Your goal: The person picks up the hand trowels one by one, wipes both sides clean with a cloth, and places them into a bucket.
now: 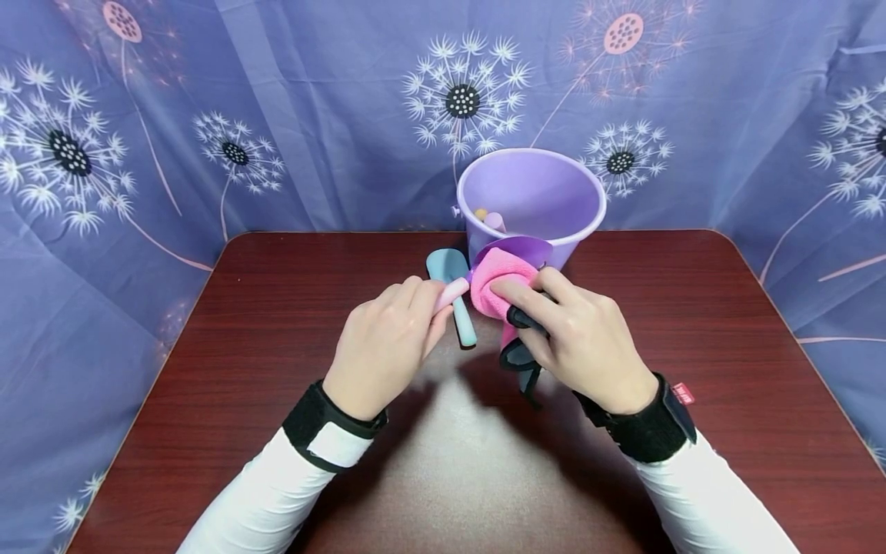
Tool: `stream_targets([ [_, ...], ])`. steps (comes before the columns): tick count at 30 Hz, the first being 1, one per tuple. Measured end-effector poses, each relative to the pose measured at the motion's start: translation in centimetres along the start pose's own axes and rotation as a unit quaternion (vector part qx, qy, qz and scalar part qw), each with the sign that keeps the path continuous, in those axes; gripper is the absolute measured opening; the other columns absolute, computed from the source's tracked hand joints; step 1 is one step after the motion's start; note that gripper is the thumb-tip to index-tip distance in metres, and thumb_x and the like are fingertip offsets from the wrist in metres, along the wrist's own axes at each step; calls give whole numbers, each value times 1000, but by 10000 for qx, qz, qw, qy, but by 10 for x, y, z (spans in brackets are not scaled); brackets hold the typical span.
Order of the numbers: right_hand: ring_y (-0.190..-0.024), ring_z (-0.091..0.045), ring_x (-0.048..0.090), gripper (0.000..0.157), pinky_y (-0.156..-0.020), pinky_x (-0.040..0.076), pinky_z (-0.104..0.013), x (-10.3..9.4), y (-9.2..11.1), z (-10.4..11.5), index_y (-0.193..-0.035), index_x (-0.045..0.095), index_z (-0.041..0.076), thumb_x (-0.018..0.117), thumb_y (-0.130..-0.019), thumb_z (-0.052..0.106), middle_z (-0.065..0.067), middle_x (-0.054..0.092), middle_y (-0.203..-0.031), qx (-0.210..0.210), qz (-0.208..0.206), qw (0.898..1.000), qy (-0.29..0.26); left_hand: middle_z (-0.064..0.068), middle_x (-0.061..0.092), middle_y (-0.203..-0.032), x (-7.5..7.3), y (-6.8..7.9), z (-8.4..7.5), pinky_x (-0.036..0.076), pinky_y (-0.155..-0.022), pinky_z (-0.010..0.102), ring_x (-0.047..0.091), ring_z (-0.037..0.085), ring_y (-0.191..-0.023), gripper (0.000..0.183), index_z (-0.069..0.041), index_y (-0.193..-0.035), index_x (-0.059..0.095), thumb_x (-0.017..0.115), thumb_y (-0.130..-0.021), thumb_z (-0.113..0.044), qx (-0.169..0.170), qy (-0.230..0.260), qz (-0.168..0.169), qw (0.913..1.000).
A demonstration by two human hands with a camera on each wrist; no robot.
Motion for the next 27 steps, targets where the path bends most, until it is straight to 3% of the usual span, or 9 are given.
stream_targets([
  [12,-48,-17,34,40,-41,31,-36,-7,3,-12,-130,73,16,58,-94,11,-10,53,-89,573,-138,9968,547,6,52,-77,-1,1,3,42,-45,34,48,21,-58,16,-2,-106,65,68,-102,-17,-8,-53,-173,9998],
  [17,-46,-21,37,42,-41,33,-40,-9,3,-15,-129,74,18,58,-90,10,-10,54,-90,840,-314,9935,695,6,52,-76,-2,0,4,42,-44,33,47,20,-58,15,-1,-104,64,68,-100,-15,-16,-24,-220,9998],
  [27,-47,-24,43,41,-41,35,-44,-13,4,-19,-130,74,18,58,-93,11,-12,55,-91,1226,-624,9867,869,6,52,-76,-4,0,6,40,-44,33,47,20,-58,14,-1,-101,62,68,-98,-13,-79,64,-285,9995],
])
Point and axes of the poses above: each hand's wrist, its own y-axis away from the middle knuckle, its own x-axis out of the palm, z = x × y, the point moved 2 cm from there along -y, towards the middle knuckle
